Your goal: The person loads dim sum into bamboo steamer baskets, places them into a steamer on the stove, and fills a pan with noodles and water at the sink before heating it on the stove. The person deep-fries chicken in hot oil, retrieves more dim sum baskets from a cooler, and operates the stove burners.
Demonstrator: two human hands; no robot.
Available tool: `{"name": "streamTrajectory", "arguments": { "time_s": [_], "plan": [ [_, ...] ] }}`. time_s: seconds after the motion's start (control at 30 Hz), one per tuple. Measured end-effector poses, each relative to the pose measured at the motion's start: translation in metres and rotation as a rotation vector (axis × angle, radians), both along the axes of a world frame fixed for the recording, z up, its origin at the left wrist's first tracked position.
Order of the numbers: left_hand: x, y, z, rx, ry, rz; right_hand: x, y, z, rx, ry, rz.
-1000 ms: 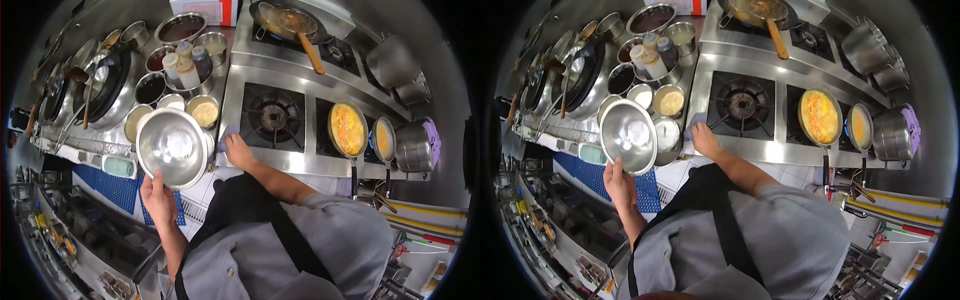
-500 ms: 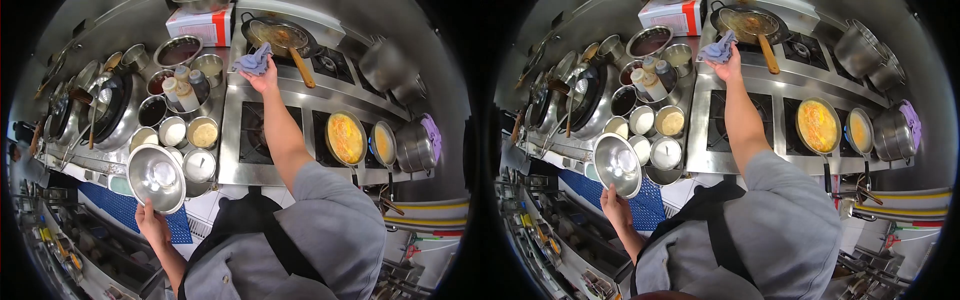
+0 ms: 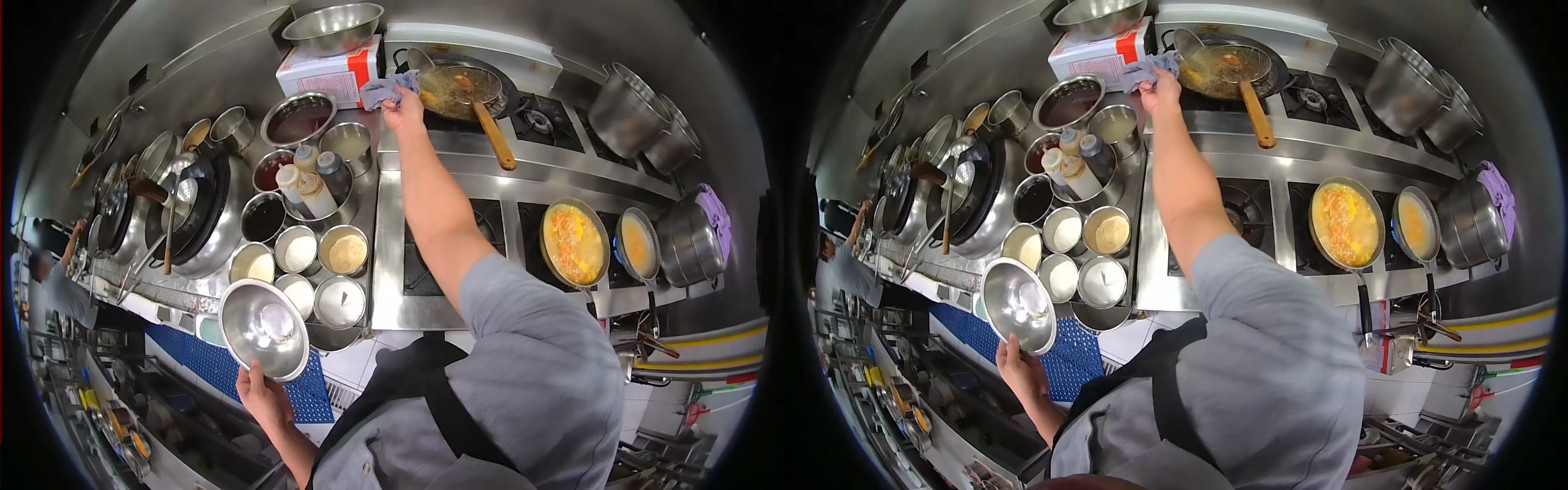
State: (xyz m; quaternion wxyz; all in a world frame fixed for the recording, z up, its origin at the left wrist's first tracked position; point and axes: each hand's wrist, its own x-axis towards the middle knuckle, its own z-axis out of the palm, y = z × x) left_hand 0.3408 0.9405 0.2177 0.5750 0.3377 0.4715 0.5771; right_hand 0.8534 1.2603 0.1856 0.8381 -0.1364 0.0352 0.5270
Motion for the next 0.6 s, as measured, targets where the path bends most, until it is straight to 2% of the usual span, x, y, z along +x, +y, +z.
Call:
{"name": "streamTrajectory", "arguments": {
  "time_s": [0.03,0.2,0.33,0.37,0.43,0.47,0.6],
  "plan": [
    [0.0,0.0,0.0,-0.008,0.012,0.011,-0.004,-0.001,0.004,0.067,0.097,-0.029],
    [0.002,0.003,0.006,-0.008,0.052,0.005,-0.022,-0.008,0.013,0.209,-0.028,-0.006],
    [0.002,0.004,0.005,0.009,0.025,0.063,-0.016,-0.007,0.035,0.04,-0.43,-0.017],
    [-0.001,0.004,0.004,-0.004,0.04,0.059,-0.018,-0.007,0.053,0.045,-0.429,-0.01],
    [0.004,0.002,0.006,-0.007,0.023,0.076,-0.021,-0.005,0.088,-0.16,-0.762,-0.05],
    [0.007,0.002,0.008,-0.01,0.009,0.082,-0.02,0.006,0.097,-0.153,-0.761,-0.048],
    [0.015,-0.002,0.01,-0.002,0.024,0.088,0.003,0.095,0.126,-0.35,-1.111,0.005]
  ]
}}
